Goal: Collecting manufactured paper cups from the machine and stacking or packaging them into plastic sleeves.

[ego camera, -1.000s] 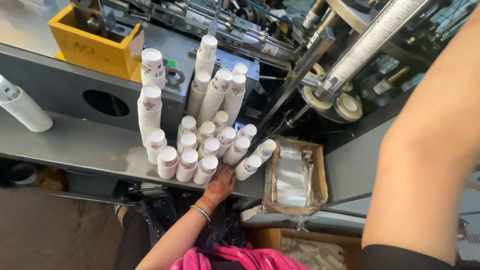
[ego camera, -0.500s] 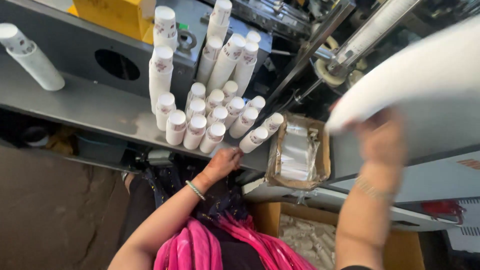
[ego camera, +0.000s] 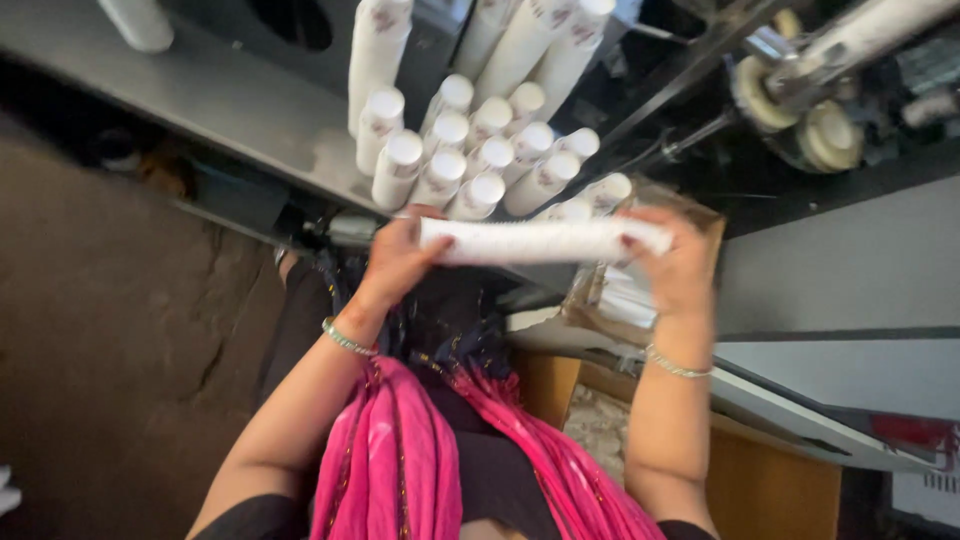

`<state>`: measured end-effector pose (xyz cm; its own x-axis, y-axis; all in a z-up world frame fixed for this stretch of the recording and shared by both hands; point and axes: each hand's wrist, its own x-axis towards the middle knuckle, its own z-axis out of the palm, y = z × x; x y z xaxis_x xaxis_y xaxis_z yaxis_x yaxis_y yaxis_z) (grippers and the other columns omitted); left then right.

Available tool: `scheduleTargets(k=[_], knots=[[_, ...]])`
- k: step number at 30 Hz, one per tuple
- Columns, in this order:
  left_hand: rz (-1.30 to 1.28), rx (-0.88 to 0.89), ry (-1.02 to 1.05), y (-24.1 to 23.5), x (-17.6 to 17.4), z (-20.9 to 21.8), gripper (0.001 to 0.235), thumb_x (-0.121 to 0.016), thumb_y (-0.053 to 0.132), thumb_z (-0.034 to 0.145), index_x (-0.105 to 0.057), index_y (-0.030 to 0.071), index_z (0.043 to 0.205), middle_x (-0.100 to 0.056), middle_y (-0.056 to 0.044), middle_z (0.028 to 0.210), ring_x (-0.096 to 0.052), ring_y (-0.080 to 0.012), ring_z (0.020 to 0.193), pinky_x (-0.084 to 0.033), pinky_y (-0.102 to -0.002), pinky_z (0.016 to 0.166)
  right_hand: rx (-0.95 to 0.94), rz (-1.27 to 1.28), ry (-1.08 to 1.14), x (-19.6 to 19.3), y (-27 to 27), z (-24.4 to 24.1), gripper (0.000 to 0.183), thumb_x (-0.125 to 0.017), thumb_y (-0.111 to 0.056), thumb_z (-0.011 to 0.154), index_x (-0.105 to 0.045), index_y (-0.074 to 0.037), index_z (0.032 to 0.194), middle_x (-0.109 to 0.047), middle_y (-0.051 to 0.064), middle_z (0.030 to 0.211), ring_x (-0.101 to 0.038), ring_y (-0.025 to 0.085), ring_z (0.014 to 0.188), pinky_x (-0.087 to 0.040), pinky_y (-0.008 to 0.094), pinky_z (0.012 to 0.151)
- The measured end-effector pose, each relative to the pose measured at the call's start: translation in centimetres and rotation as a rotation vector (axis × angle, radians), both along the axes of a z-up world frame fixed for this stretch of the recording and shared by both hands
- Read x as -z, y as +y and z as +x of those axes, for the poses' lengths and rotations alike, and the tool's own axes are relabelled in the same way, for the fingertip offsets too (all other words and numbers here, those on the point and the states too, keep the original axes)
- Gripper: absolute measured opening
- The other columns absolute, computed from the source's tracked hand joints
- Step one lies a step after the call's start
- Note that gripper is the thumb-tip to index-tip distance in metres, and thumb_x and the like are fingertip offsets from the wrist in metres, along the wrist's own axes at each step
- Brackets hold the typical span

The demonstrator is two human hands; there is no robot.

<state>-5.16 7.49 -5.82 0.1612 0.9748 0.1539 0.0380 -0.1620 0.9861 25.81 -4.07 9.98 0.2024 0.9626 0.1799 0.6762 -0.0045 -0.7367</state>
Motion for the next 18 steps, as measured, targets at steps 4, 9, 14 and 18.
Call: scheduleTargets(k=[4, 9, 14, 18], knots=[[-0.054, 0.348, 0.126, -1.6, 1.1, 3.1, 0.064, -0.086, 0.039, 0.073, -0.065, 0.002, 0.121, -0.075, -0.015, 0.101, -0.076, -0.0240, 0.091, -0.060, -0.037, 0.080, -0.253, 0.284, 0.467, -5.8, 0.6, -3.4, 0.040, -0.085, -0.010, 0.093, -0.064, 0.000, 0.125, -0.071, 0.017, 0.125, -0.070, 0.025, 0.121, -0.057, 0.040, 0.111], [0.272, 0.281, 0.328, -1.5, 4.2, 7.5, 0.058, -0.086, 0.039, 0.078, -0.065, 0.004, 0.119, -0.073, -0.020, 0.106, -0.072, -0.0355, 0.097, -0.057, -0.044, 0.084, -0.415, 0.260, 0.249, -4.6, 1.5, -6.5, 0.051, -0.089, -0.024, 0.086, -0.062, -0.001, 0.123, -0.072, 0.017, 0.127, -0.072, 0.026, 0.125, -0.057, 0.041, 0.110], [0.239, 0.242, 0.379, -1.8, 3.5, 7.8, 0.054, -0.075, 0.037, 0.089, -0.058, 0.009, 0.132, -0.070, -0.017, 0.116, -0.069, -0.0379, 0.101, -0.056, -0.049, 0.080, -0.398, 0.150, 0.524, -0.4, 2.6, -6.9, 0.068, -0.094, -0.022, 0.081, -0.058, -0.002, 0.135, -0.067, 0.016, 0.138, -0.066, 0.025, 0.131, -0.055, 0.041, 0.115], [0.257, 0.217, 0.371, -2.1, 4.1, 7.3, 0.057, -0.074, 0.037, 0.088, -0.057, 0.009, 0.134, -0.070, -0.016, 0.115, -0.070, -0.0363, 0.099, -0.057, -0.048, 0.078, -0.316, 0.093, 0.456, 0.2, 2.9, -7.3, 0.066, -0.094, -0.013, 0.082, -0.058, -0.001, 0.136, -0.066, 0.015, 0.135, -0.065, 0.024, 0.128, -0.053, 0.040, 0.116]])
